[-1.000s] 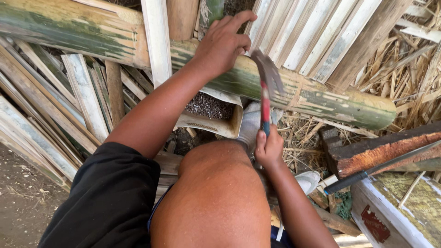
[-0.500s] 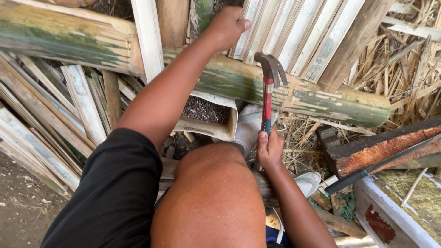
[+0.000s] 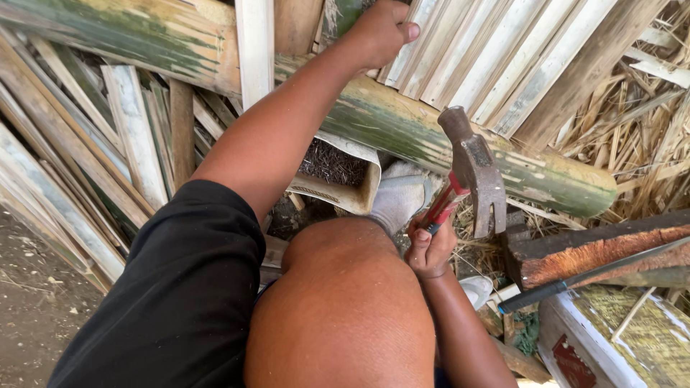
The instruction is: The person splits bamboo strips with a machete and hammers them into a bamboo frame. The person repeatedly cuts strips and nails them in place to build up a panel.
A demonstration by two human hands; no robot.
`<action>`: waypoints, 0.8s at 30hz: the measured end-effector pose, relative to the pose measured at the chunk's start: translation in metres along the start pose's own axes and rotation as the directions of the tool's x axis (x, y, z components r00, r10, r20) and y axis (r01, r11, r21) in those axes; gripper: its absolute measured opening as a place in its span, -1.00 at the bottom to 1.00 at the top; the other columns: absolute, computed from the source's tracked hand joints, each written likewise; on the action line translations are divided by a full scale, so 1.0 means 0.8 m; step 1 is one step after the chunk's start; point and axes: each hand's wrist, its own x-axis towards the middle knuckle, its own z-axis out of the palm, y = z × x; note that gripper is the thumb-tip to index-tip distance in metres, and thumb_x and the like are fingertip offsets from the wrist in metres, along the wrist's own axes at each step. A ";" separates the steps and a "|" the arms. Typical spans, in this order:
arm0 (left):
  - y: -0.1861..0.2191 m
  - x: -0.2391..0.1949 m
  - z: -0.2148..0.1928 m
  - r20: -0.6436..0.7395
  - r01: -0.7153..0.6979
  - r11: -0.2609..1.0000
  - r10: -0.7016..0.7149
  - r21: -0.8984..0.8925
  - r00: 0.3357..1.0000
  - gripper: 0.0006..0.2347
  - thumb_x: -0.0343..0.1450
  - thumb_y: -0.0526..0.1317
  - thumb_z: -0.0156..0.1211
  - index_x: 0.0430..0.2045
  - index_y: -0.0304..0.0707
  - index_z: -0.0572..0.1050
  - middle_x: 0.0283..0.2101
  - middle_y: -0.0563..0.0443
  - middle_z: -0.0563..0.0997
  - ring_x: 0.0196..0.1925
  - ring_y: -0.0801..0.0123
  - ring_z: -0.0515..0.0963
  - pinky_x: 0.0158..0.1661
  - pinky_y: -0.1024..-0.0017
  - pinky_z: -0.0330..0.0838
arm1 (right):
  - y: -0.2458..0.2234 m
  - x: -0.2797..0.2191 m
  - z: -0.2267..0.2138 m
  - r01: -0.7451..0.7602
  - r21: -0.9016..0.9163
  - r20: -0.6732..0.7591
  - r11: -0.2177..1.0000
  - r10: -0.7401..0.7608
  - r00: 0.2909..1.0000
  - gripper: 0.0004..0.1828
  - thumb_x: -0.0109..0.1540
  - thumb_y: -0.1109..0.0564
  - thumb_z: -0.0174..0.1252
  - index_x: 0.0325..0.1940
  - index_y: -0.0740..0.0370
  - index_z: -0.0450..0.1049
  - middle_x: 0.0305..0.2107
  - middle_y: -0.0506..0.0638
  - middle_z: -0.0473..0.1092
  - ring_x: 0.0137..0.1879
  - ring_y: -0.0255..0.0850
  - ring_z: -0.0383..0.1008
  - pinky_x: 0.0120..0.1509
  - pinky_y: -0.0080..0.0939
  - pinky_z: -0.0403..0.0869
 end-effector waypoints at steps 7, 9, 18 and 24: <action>-0.004 0.014 0.006 -0.003 0.124 0.981 -0.125 0.150 0.992 -0.70 0.49 -0.06 0.17 -0.04 -0.30 0.55 -0.12 -0.11 0.70 -0.11 0.29 0.65 -0.05 0.29 0.50 | 0.030 -0.003 0.011 0.167 0.020 -0.026 0.986 -0.166 0.986 -0.37 0.50 -0.19 -0.23 -0.04 0.58 0.17 -0.61 0.07 0.35 -0.52 -0.18 0.37 -0.44 -0.15 0.36; 0.004 0.015 0.007 -0.011 0.142 0.980 -0.142 0.139 0.990 -0.69 0.48 -0.05 0.15 -0.02 -0.27 0.51 -0.11 -0.08 0.69 -0.11 0.32 0.64 -0.06 0.29 0.48 | 0.046 0.000 0.020 0.044 -0.136 0.071 0.990 -0.034 0.997 -0.40 0.49 -0.15 -0.20 -0.02 0.61 0.17 -0.63 0.10 0.34 -0.53 -0.15 0.37 -0.45 -0.10 0.36; 0.003 0.012 0.002 0.011 0.009 0.995 -0.010 0.095 1.000 -0.77 0.48 -0.14 0.22 -0.15 -0.36 0.60 -0.26 -0.09 0.72 -0.23 0.31 0.66 -0.14 0.27 0.51 | 0.030 -0.023 0.001 0.049 0.072 -0.010 0.996 -0.048 0.999 -0.42 0.46 -0.26 -0.23 -0.09 0.33 0.37 -0.56 0.02 0.37 -0.52 -0.25 0.38 -0.45 -0.21 0.35; -0.002 0.020 0.002 0.005 0.008 1.000 -0.008 0.000 1.000 -0.78 0.44 -0.18 0.25 -0.18 -0.36 0.64 -0.25 -0.12 0.74 -0.24 0.32 0.64 -0.15 0.27 0.52 | 0.074 0.001 0.023 -0.231 -0.354 0.135 0.906 0.294 0.946 -0.50 0.47 -0.18 -0.17 -0.19 0.31 0.38 -0.64 -0.01 0.32 -0.60 -0.18 0.31 -0.43 -0.12 0.30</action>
